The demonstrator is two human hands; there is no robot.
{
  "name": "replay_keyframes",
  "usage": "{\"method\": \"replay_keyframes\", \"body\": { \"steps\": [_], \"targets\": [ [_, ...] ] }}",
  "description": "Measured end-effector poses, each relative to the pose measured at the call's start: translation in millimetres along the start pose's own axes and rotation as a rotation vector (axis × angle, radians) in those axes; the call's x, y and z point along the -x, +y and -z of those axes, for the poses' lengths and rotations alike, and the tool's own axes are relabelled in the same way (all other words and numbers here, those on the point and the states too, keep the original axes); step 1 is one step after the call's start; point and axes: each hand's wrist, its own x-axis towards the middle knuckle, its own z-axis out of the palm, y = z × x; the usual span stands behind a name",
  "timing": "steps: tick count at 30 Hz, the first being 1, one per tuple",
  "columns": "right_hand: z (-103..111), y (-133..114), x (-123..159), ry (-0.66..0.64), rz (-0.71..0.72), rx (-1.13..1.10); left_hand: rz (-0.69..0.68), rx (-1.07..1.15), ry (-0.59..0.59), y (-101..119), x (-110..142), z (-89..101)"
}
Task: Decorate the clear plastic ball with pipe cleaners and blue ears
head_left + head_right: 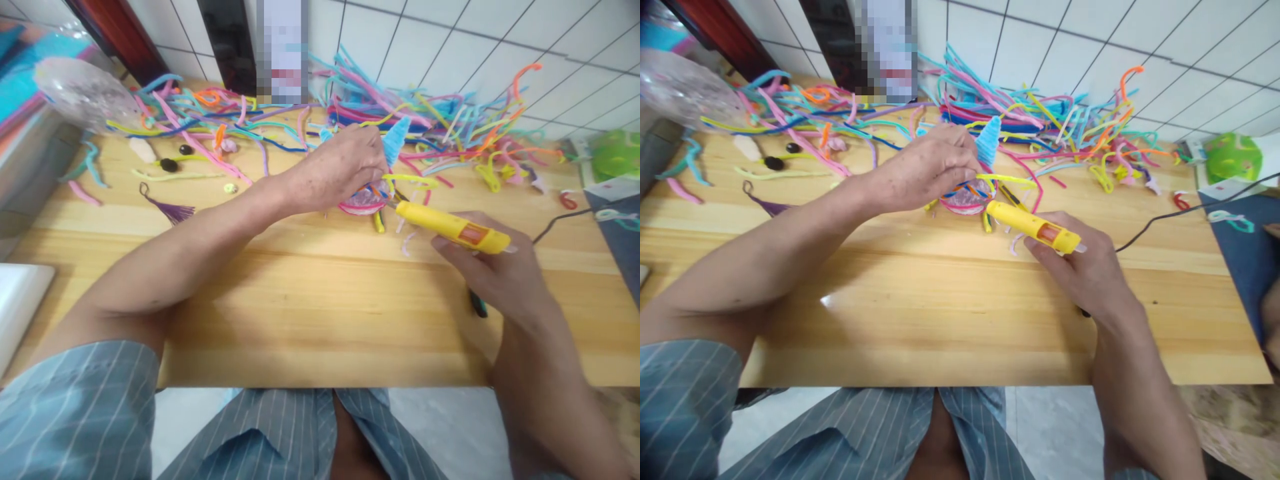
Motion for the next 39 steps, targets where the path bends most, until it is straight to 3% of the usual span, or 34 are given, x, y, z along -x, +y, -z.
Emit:
{"method": "replay_keyframes", "body": {
  "steps": [3,10,24,35,39],
  "targets": [
    [-3.6,-9.4,-10.5,0.031,0.118,0.118,0.019,0.018,0.01,0.2,0.4,-0.5],
    [-5.7,-9.9,-19.1,0.059,0.213,0.192,0.024,0.008,-0.01,0.5,-0.2,-2.2],
    [-13.5,-3.2,-25.4,0.014,0.161,0.235,0.002,-0.025,-0.015,5.6,-2.1,-0.8],
    [-16.6,-1.2,-22.6,0.039,0.143,0.208,-0.007,-0.132,-0.085,10.6,-4.3,2.6],
    [-17.0,0.3,-22.0,0.048,0.134,0.198,0.008,-0.065,-0.041,7.4,-2.8,0.5]
  ]
}}
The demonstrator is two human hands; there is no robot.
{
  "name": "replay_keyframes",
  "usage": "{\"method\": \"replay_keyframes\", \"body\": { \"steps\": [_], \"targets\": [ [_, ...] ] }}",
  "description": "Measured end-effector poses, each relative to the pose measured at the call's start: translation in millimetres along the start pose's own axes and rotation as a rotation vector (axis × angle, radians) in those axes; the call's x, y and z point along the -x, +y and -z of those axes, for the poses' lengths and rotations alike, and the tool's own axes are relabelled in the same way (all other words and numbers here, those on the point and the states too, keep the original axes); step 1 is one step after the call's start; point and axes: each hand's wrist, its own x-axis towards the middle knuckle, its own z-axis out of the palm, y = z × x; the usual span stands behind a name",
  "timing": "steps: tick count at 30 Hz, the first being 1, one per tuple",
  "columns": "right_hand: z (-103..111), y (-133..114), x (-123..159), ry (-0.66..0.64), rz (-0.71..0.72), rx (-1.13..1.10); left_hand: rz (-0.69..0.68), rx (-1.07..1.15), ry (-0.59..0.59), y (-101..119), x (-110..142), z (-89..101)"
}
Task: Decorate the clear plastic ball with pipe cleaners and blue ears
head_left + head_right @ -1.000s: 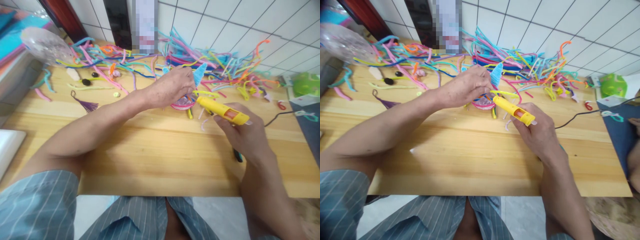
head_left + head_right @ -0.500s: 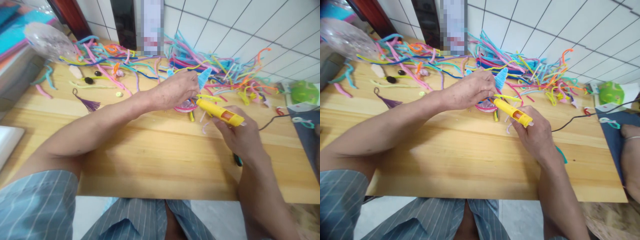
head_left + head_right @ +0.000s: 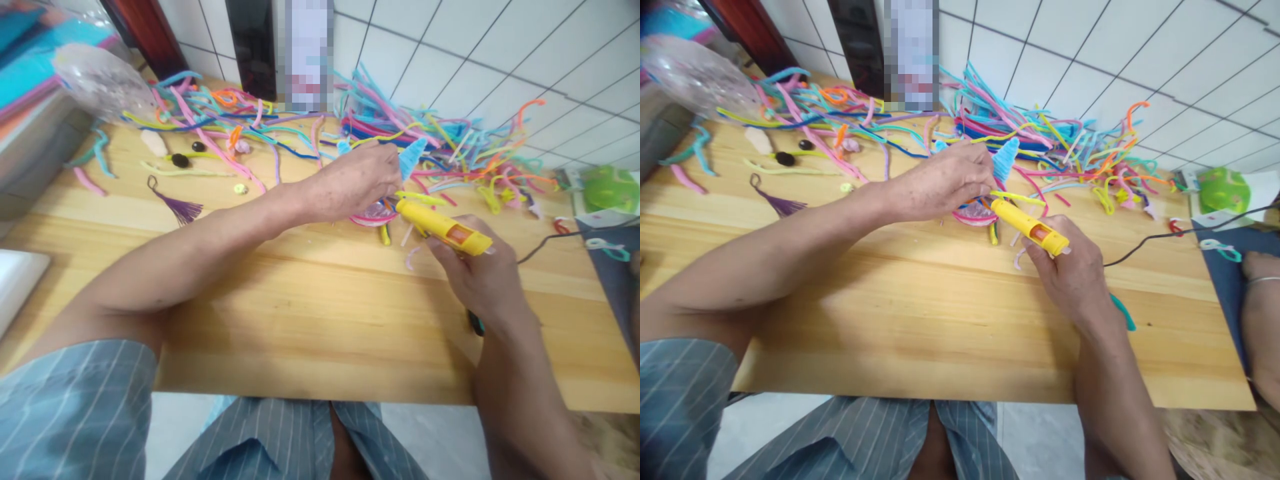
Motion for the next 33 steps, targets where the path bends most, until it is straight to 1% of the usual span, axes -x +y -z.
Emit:
{"method": "replay_keyframes", "body": {
  "steps": [2,4,9,12,16,19,24,29,33],
  "targets": [
    [0.3,0.9,-0.2,-0.015,0.0,0.015,0.001,0.044,0.028,-2.2,1.0,-1.6],
    [0.8,1.1,-0.7,-0.028,0.001,0.025,-0.009,0.046,0.033,-3.5,1.4,-2.5],
    [0.2,-1.0,-1.7,-0.01,0.014,0.025,-0.016,-0.049,-0.006,-0.7,0.3,-0.9],
    [-0.9,-2.1,-2.1,-0.002,0.028,0.015,-0.005,-0.05,-0.009,1.0,0.1,0.1],
    [-2.2,-2.1,-2.0,-0.003,-0.007,0.021,-0.007,-0.029,0.002,0.6,0.6,0.1],
    [-3.4,-1.8,-1.3,-0.001,-0.019,0.024,-0.027,-0.1,-0.02,0.2,0.4,0.3],
    [-5.1,0.2,0.7,0.026,0.011,0.03,-0.056,-0.165,-0.04,0.8,-0.1,0.9],
    [-5.4,4.5,1.8,0.04,0.086,0.042,-0.036,-0.12,-0.042,0.4,0.3,0.5],
    [-5.2,4.3,1.3,0.051,0.105,0.044,-0.039,-0.072,0.0,-2.4,1.2,-2.1]
  ]
}}
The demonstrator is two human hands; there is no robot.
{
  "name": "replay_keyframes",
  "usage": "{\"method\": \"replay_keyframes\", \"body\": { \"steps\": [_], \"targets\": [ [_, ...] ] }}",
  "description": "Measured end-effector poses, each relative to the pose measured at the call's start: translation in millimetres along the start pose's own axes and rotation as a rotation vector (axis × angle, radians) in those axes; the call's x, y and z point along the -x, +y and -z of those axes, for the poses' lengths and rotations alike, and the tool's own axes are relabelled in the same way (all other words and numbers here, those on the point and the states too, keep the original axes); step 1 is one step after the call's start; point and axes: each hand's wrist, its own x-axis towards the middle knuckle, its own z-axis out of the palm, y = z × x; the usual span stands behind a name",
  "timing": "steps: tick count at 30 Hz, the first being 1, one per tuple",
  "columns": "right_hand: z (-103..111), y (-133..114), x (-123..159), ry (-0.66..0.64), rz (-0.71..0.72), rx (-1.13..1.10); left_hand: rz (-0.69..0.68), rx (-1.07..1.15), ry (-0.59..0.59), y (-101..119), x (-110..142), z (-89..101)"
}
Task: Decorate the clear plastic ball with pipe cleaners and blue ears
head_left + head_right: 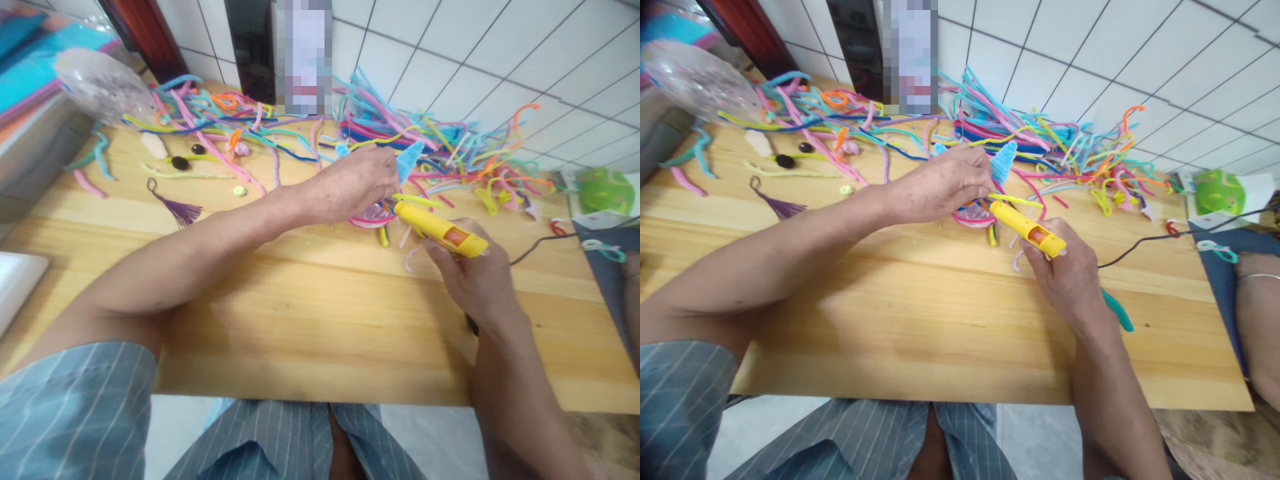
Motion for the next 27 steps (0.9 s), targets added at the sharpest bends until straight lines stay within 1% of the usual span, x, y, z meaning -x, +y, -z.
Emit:
{"method": "replay_keyframes", "body": {
  "steps": [4,10,15,20,22,24,27],
  "targets": [
    [-0.1,-1.5,-0.4,0.001,0.0,0.0,0.002,0.029,0.026,-1.7,0.9,-1.6],
    [-1.9,-1.1,1.2,-0.008,-0.037,-0.009,0.008,0.019,0.003,0.7,0.1,1.4],
    [-1.9,-0.4,1.9,-0.008,-0.01,-0.009,0.007,0.037,-0.002,2.5,-0.2,3.2],
    [-0.4,-2.6,0.7,-0.034,-0.052,-0.04,0.033,0.077,0.001,2.9,0.4,4.0],
    [1.4,-3.9,2.1,-0.011,-0.092,-0.103,0.043,0.092,-0.005,2.7,0.5,4.8],
    [5.8,-5.3,6.8,0.009,-0.172,-0.174,0.046,0.09,-0.014,2.4,0.5,5.4],
    [20.3,-7.1,20.4,0.054,-0.379,-0.307,0.047,0.075,-0.015,0.9,0.8,4.3]
  ]
}}
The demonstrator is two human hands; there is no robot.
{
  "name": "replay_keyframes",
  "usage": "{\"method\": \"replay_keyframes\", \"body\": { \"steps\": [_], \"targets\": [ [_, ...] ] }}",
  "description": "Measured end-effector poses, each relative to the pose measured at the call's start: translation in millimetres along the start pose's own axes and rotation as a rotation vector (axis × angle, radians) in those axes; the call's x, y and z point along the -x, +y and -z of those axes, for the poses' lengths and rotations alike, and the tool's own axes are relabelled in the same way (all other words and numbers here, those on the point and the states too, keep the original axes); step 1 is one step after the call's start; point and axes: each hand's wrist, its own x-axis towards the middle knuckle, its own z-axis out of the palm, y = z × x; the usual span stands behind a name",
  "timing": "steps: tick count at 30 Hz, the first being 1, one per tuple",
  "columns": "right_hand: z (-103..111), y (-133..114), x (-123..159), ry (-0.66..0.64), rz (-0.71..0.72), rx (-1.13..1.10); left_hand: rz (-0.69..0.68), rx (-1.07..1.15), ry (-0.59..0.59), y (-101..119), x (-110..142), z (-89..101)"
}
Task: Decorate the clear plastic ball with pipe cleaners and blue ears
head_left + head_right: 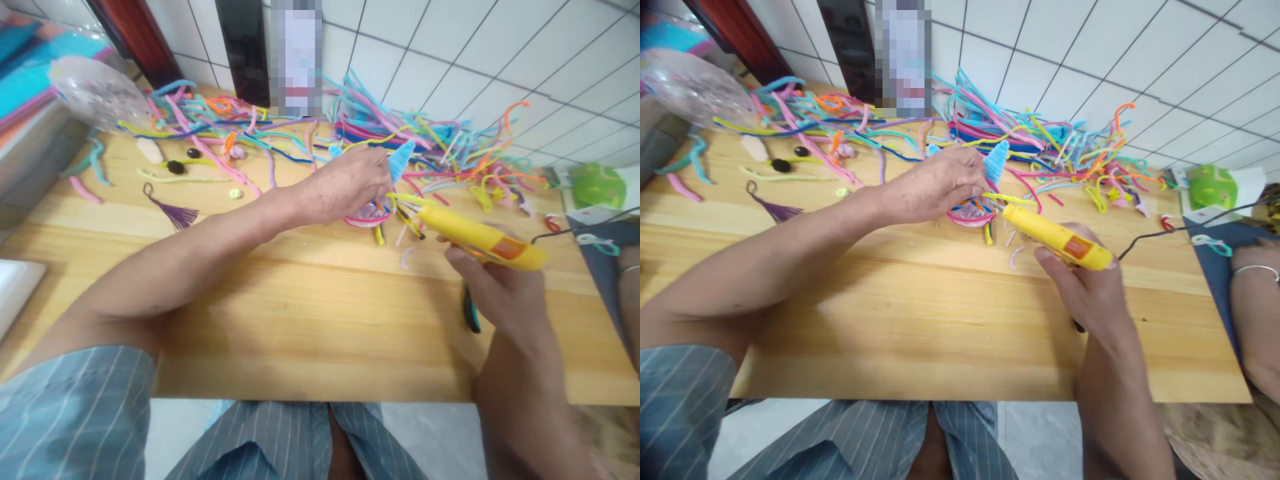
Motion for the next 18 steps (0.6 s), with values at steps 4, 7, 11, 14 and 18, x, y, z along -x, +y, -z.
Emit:
{"method": "replay_keyframes", "body": {
  "steps": [4,7,11,14,18],
  "targets": [
    [40.0,4.5,19.9,0.251,-0.112,-0.276,-0.035,0.014,0.039,-4.1,1.4,-3.4],
    [80.2,26.3,28.4,0.493,-0.007,-0.29,-0.082,0.088,0.078,-6.8,3.2,-4.1],
    [124.0,90.3,38.6,0.747,-0.122,-0.088,-0.061,0.154,0.066,-12.4,5.3,-5.6],
    [132.9,143.4,47.5,0.591,-0.327,0.126,-0.067,0.197,0.113,-19.6,5.5,-11.4],
    [124.0,178.4,52.3,0.387,-0.298,0.291,-0.184,0.275,0.192,-28.2,4.7,-18.6]
  ]
}}
